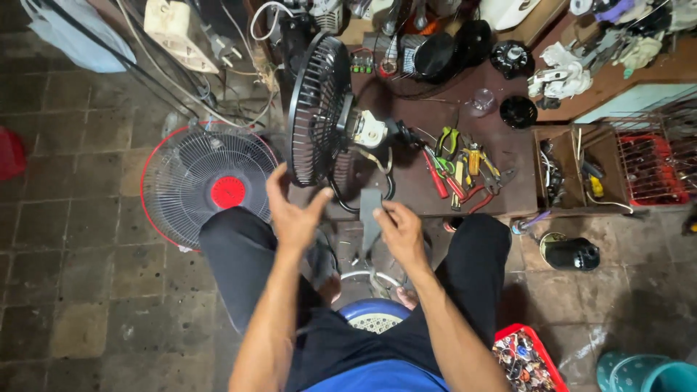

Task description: The person wipes the front grill and motor housing of a black table fan using a gray cloth. The person holds the fan steady with one hand while cleaning with the other, focusing on the grill and central hub area.

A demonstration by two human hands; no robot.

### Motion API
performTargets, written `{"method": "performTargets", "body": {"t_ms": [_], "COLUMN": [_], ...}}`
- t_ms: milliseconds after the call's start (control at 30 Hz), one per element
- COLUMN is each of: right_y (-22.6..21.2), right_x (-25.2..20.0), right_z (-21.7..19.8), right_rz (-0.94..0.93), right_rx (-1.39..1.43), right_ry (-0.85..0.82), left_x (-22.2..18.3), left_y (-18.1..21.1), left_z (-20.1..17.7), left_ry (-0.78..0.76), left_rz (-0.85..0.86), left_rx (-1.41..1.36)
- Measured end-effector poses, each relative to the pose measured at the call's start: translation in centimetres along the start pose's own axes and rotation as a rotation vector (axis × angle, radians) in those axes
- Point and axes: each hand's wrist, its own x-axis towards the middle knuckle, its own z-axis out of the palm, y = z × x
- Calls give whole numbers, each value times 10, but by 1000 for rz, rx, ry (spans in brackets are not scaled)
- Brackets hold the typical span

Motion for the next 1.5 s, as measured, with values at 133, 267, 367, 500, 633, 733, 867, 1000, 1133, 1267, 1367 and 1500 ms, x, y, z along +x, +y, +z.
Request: {"method": "performTargets", "body": {"t_ms": [133,267,367,500,633,733,867,1000,1133,1267,1367,1500], "right_y": [-35,-40,-38,-47,-71,-85,-79,-82,-83,-105,-102,-122], "right_x": [25,50,64,66,54,46,58,61,59,47,51,42], "right_z": [24,43,46,47,54,60,57,53,47,41,52,49], "right_rz": [-76,-115,-112,-97,-132,-181,-248,-158,-159,-119,-74,-65], "right_rx": [43,92,28,20,-87,-181,-260,-320,-330,-343,-368,-439], "right_ry": [78,113,135,134,187,242,210,142,87,152,117,107], "left_x": [47,56,58,57,59,63,71,67,66,61,63,65], "left_y": [13,37,33,21,23,29,30,31,29,8,21,16], "left_z": [-6,2,0,4,4,2,-2,-6,-1,1,-3,-2], "left_ry": [-392,-512,-480,-471,-487,-490,-506,-511,-489,-469,-494,-493], "left_rz": [-92,-152,-169,-200,-177,-172,-181,-176,-163,-182,-174,-179], "left_rx": [-221,-159,-173,-173,-213,-226,-214,-250,-259,-273,-273,-273]}}
